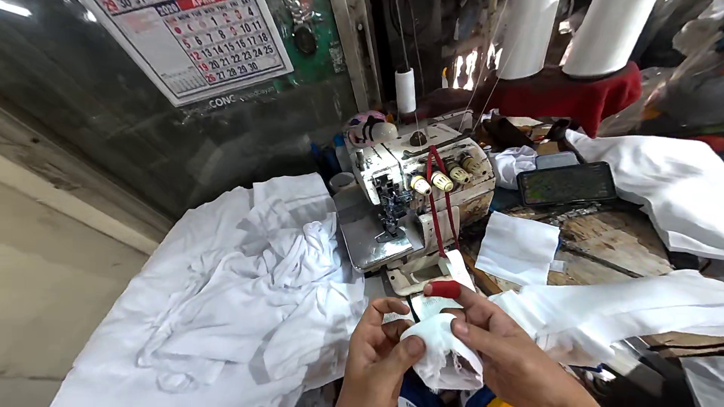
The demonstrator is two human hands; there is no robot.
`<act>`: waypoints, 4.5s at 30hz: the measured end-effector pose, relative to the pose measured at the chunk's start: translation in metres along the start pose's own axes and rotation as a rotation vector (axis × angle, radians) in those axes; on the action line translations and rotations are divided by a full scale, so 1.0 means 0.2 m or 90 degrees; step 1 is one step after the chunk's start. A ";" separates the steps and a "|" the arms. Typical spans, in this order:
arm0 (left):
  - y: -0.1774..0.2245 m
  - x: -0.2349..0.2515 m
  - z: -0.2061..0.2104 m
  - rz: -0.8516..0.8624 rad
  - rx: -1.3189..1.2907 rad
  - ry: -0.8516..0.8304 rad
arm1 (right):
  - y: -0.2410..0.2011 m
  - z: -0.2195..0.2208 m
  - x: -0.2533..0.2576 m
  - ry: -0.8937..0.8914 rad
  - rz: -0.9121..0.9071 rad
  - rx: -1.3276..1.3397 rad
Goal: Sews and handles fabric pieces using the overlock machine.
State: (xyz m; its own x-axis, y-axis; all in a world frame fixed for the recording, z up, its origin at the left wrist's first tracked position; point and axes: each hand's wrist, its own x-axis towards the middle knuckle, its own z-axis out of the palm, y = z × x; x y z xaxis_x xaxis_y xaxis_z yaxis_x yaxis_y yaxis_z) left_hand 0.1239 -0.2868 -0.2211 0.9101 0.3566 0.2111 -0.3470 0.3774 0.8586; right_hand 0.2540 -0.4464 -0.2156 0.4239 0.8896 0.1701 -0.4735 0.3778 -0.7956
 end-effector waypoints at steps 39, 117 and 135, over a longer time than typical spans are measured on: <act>0.29 -0.32 -0.11 0.015 0.709 0.133 | 0.24 0.22 0.03 0.098 -0.049 -0.499; 0.62 0.80 -0.21 0.127 1.138 -0.292 | 0.02 -0.06 0.50 0.300 -0.027 -0.290; 0.59 0.78 -0.14 0.223 1.010 -0.250 | -0.24 0.05 0.62 0.152 -0.037 -0.619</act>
State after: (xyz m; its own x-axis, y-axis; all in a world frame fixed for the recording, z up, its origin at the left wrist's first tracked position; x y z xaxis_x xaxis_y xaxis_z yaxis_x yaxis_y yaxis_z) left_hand 0.2178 -0.1631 -0.1001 0.9263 -0.0829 0.3675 -0.1976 -0.9375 0.2866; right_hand 0.3221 -0.3525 -0.1502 0.6202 0.7618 0.1872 0.3443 -0.0499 -0.9375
